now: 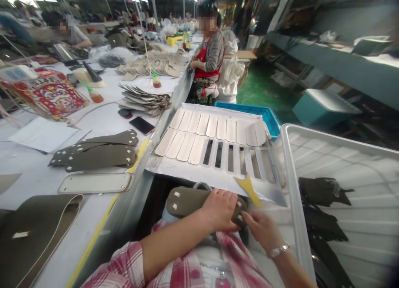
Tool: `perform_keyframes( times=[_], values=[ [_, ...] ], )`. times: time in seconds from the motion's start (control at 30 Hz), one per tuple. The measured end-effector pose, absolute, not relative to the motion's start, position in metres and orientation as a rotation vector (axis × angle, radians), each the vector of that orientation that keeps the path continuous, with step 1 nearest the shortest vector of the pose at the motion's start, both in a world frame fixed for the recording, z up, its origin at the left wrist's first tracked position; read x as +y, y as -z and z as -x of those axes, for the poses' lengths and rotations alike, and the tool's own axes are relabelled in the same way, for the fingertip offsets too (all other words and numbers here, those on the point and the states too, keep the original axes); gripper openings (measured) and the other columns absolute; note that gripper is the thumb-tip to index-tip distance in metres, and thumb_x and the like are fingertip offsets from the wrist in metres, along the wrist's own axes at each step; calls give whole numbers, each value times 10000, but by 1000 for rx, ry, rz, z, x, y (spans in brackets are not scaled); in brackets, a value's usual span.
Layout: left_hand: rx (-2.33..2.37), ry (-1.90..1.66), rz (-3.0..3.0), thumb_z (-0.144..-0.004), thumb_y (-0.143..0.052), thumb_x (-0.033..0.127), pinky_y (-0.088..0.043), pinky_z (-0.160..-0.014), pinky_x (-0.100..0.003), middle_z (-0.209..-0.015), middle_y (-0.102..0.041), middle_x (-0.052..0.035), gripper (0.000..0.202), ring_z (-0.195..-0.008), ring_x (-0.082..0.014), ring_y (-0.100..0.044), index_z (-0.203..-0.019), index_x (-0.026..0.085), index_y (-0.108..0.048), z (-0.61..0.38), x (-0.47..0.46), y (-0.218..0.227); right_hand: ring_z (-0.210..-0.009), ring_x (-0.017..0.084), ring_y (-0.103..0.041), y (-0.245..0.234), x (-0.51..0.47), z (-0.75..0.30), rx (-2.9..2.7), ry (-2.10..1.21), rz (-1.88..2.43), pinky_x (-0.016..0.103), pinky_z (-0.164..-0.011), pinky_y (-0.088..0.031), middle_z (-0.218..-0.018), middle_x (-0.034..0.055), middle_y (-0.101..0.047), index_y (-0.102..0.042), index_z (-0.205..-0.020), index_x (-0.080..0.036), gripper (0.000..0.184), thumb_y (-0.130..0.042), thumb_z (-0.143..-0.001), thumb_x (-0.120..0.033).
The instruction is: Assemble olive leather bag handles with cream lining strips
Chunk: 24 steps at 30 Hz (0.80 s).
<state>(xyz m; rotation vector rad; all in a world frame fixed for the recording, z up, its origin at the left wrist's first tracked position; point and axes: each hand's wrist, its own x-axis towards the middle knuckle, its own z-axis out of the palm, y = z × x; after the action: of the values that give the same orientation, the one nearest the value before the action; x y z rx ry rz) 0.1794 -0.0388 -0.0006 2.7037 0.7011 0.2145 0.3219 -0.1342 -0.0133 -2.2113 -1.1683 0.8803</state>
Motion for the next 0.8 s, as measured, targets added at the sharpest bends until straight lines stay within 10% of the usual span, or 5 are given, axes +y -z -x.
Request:
perform_keyframes(
  times=[0.3,0.47,0.6,0.7,0.8],
  values=[
    [616,-267,-2798,-677,-660,547,-265,-1006,-421,-1263,-465,-137,778,-1160,-272,-409,-1266,128,-370,-172,-46,-1,-394,83,-320,23,-142,-327,-1045,-981,2087,216,-372,-229,-424,-44,-369,-366,-514,-203,407,-503,-678,-549],
    [334,-329,-2885,-905,-461,332,-307,-955,-358,-1139,-550,-48,254,-1087,-197,-444,-1112,198,-521,-147,-58,-4,-346,84,-334,30,-147,-328,-996,-1081,2043,208,-335,-232,-396,-64,-361,-360,-574,-212,421,-497,-705,-589],
    [404,-314,-2880,-922,-401,221,-352,-875,-346,-1005,-581,-58,209,-981,-184,-477,-1063,173,-548,-139,-66,3,-383,99,-394,30,-140,-334,-1039,-1085,2021,218,-355,-302,-443,-48,-424,-412,-643,-203,400,-543,-679,-579],
    [395,-337,-2893,-904,-432,210,-368,-854,-346,-992,-571,-69,182,-969,-189,-476,-1029,155,-553,-143,-68,9,-671,182,-588,24,-136,-345,-1266,-821,1981,287,-539,-489,-823,87,-621,-528,-949,-149,460,-599,-673,-510],
    [387,-345,-2909,-913,-403,210,-385,-845,-351,-985,-568,-76,183,-967,-193,-483,-960,152,-570,-146,-70,8,-1121,262,-500,13,-135,-352,-1832,-600,1802,413,-905,-456,-1276,146,-486,-440,-1261,-163,629,-611,-727,-448]
  ],
)
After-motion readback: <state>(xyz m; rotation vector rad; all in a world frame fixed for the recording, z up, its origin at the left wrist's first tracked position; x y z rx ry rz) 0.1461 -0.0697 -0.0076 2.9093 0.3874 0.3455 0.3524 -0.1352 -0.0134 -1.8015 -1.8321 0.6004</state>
